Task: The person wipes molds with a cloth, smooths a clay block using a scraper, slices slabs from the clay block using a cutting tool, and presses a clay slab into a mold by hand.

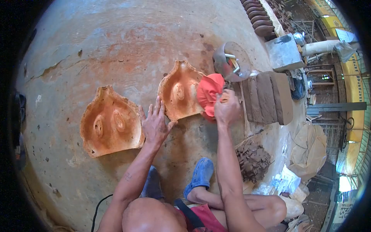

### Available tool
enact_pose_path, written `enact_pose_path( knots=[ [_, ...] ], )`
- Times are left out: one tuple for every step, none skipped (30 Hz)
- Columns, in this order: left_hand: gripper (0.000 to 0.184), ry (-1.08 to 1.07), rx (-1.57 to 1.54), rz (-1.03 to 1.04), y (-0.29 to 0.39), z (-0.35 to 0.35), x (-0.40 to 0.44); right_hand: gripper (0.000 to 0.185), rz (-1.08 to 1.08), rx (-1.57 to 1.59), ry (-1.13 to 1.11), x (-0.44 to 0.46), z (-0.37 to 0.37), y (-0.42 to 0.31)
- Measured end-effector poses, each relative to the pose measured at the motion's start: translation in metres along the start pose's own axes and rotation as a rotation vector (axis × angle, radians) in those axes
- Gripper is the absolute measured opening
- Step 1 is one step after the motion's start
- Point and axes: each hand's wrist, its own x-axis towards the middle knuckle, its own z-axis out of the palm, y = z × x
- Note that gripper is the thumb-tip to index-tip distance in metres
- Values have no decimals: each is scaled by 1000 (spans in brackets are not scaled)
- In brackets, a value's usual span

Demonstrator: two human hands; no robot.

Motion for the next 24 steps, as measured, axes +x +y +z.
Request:
enact_pose_path(
  knots=[
    [101,-6,-4,10,2,0,-2,32,49,-106,-68,-5,3,5],
    [101,-7,-12,4,2,0,-2,30,-17,-5,-148,-6,8,16],
    [101,-2,-18,-7,1,-1,1,30,-15,-4,-138,-4,1,13],
    [101,4,-20,-16,1,-2,5,31,-18,74,-57,-3,-4,11],
    [101,5,-9,-11,0,-1,4,33,-19,150,8,-6,-9,8],
    [101,3,6,4,0,-1,1,32,-8,165,66,-12,-9,2],
    [101,3,11,3,-1,-1,2,32,-6,170,65,-14,-3,1],
    [101,12,3,3,-1,0,2,33,-18,131,31,-18,4,4],
    [101,19,-8,6,0,0,1,34,-29,89,-2,-21,9,9],
    [101,22,-9,12,1,1,0,36,-34,87,-90,-21,12,14],
    [101,16,-5,17,0,1,0,36,-37,90,-82,-19,12,21],
    [101,9,-2,11,-1,0,2,36,-9,122,-4,-20,7,18],
    [101,8,-6,-5,-1,1,1,37,17,153,62,-20,3,15],
    [101,12,-2,-1,-1,2,-1,35,48,192,94,-19,1,12],
    [101,22,4,13,-1,1,0,35,48,192,93,-15,0,10],
    [101,24,6,16,-1,0,2,34,52,213,126,-10,-1,8],
    [101,17,1,16,-2,0,1,33,55,231,158,-6,-2,8],
    [101,13,-6,12,-1,0,1,32,32,227,190,-1,-1,8],
    [101,13,-7,7,-1,0,2,32,28,228,186,2,-1,8],
    [101,10,-11,10,-1,0,2,32,45,202,254,2,-1,9],
    [101,7,-12,13,-2,0,2,33,64,175,322,3,1,10],
    [101,4,-9,8,-2,0,1,34,100,180,343,4,6,14],
    [100,0,-12,9,-2,0,2,34,100,182,340,3,11,15],
    [100,-4,-16,13,-1,0,2,35,119,82,247,3,14,13]
  ],
)
